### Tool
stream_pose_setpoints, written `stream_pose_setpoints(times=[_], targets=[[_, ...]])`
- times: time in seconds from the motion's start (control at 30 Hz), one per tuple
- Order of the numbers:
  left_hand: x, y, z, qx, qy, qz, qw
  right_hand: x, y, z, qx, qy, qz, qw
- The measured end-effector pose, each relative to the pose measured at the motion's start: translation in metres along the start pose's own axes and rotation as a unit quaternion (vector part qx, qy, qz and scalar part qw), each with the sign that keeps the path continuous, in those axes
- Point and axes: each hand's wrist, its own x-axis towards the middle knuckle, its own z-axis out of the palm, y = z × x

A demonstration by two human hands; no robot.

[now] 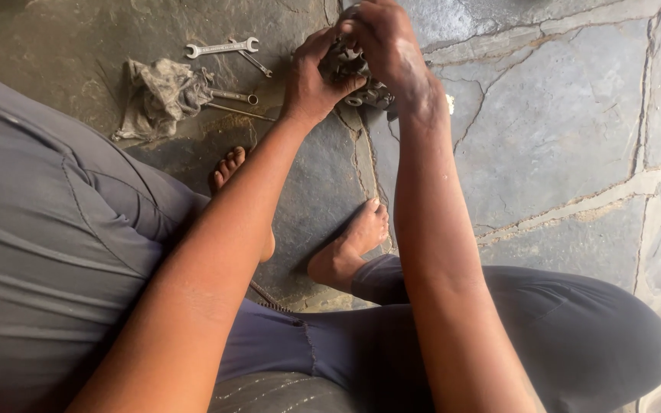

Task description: The person sits on the workshop floor working on a metal mechanical component, using wrenches and a screwdriver to loosen and turn fasteners, handling small bolts, and wiping the assembly with a rag. They reposition the component and continue working on it by hand.

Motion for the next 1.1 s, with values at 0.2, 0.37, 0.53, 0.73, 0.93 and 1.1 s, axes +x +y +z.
stream_pose_setpoints(times=[0.2,0.37,0.53,0.73,0.93,1.1], targets=[[0.003,-0.006,0.006,-0.011,0.007,-0.021,1.000,0.011,-0.005,0.000,-0.044,-0.057,0.013,0.997],[0.001,-0.017,0.010,0.033,0.005,-0.036,0.999,0.021,0.006,0.008,-0.087,-0.072,-0.044,0.993],[-0.003,-0.024,0.014,0.035,-0.001,-0.089,0.995,0.033,-0.002,0.009,-0.144,-0.153,-0.029,0.977],[0.005,-0.010,0.006,0.020,0.035,-0.052,0.998,0.021,0.010,0.012,-0.159,-0.118,0.017,0.980],[0.011,-0.018,0.013,-0.004,0.028,-0.073,0.997,0.008,0.015,0.005,-0.029,-0.080,0.061,0.995],[0.011,-0.020,0.013,0.020,0.027,-0.014,0.999,0.005,0.011,0.015,-0.076,-0.059,0.066,0.993]])
